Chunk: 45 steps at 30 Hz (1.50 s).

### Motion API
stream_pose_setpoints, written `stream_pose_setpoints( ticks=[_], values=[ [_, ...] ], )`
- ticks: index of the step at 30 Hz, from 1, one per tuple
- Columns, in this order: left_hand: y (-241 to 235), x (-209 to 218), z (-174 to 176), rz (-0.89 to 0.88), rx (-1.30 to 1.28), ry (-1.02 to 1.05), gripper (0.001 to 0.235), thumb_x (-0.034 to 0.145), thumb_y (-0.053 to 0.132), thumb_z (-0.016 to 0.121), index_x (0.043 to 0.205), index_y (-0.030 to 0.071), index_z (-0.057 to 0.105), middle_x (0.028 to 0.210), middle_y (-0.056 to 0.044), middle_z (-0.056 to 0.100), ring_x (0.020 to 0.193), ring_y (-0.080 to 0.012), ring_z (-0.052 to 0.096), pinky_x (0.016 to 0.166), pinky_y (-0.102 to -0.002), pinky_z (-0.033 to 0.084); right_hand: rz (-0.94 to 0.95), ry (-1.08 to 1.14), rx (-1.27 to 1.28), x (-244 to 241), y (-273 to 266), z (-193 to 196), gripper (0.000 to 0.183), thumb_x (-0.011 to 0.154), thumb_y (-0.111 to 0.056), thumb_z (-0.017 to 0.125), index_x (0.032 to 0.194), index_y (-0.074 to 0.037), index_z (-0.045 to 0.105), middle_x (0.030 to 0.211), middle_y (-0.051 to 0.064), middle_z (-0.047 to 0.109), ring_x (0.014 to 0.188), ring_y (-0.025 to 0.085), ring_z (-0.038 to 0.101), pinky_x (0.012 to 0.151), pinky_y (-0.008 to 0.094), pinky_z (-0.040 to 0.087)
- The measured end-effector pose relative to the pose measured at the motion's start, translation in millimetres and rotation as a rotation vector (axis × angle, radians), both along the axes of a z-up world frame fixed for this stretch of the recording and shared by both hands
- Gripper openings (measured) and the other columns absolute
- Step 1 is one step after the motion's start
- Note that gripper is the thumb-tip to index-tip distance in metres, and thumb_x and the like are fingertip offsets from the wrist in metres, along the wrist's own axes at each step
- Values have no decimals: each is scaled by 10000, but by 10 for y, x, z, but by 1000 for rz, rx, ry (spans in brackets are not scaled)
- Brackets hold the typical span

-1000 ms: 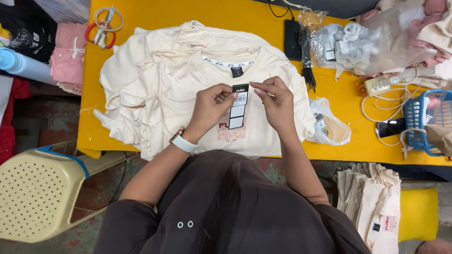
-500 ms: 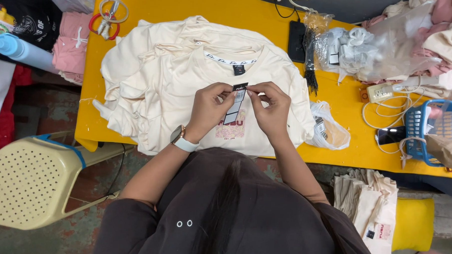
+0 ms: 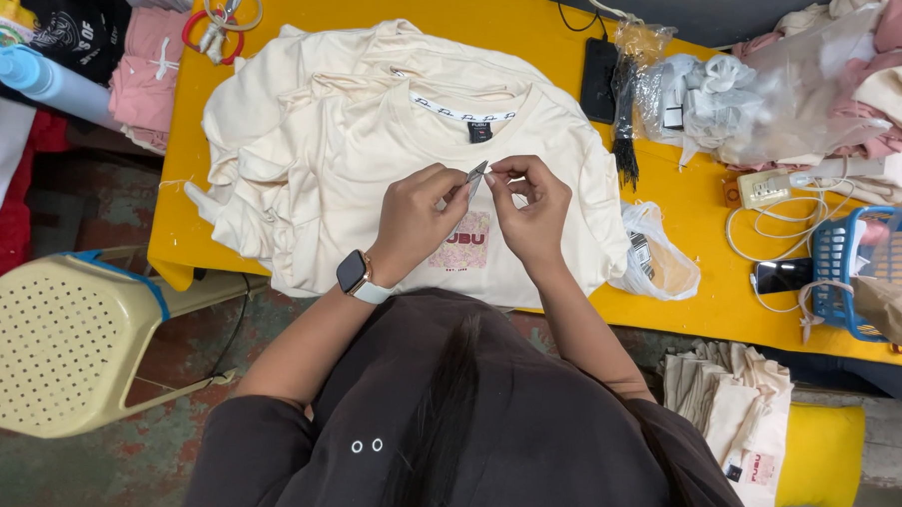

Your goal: The person picks up a cream-colored t-shirt from a yellow table, attaches a price tag to the collar, and then folds the shirt. This process is repeated for several identical shirts, with the person occasionally moving to a nearby stool to place the folded items.

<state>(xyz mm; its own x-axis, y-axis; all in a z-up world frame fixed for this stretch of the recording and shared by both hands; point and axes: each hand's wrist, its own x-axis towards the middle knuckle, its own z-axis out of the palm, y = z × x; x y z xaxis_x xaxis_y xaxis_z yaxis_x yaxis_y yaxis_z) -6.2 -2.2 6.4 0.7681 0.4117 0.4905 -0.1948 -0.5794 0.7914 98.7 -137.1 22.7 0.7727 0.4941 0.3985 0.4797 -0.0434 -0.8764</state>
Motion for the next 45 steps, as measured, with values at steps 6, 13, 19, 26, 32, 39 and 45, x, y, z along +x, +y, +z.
stream_pose_setpoints(
  ticks=[6,13,19,26,32,39,45],
  values=[
    [-44,32,-102,-4,155,41,32,941,55,695,928,54,724,684,-60,631,637,-236,673,554,-321,537,46,77,-56,21,-21,28,208,873,80,778,1057,-12,748,783,110,718,734,149,648,637,258,604],
    [-289,36,-194,15,824,143,36,881,71,716,900,100,725,754,-16,612,740,-193,650,599,-307,531,309,672,-346,255,-440,-158,249,973,-40,617,1186,30,725,957,45,676,950,96,637,875,288,621],
    [-427,216,-258,-127,988,58,98,896,26,673,809,68,690,766,-59,563,728,-233,560,648,-366,461,406,1256,-190,593,-662,-1174,150,948,-9,584,1072,-5,668,886,50,679,843,148,711,805,416,655],
    [-152,400,-167,-236,233,569,82,910,41,644,982,64,677,833,-122,720,816,-396,700,723,-486,540,180,1075,32,1156,-56,-1112,96,1046,-121,537,1133,-111,576,886,-8,655,827,126,675,751,261,574],
    [-29,590,-661,30,121,494,109,930,71,640,1036,67,665,919,-109,688,877,-342,688,719,-440,543,-42,656,-3,1390,215,-1338,127,931,-25,711,1053,-16,679,822,68,728,701,110,739,690,229,655],
    [280,1175,-1150,1,900,320,151,973,101,669,1114,119,719,1006,-20,608,1024,-208,580,824,-369,494,16,608,-11,1308,100,-1452,150,922,-15,752,1061,14,704,910,134,762,795,144,772,787,255,666],
    [334,1308,-1246,106,971,179,15,926,130,675,913,126,669,832,10,522,803,-187,614,609,-321,515,-30,609,-20,1262,92,-1331,137,909,-1,727,1042,12,761,864,81,718,777,74,718,742,182,644]
  ],
)
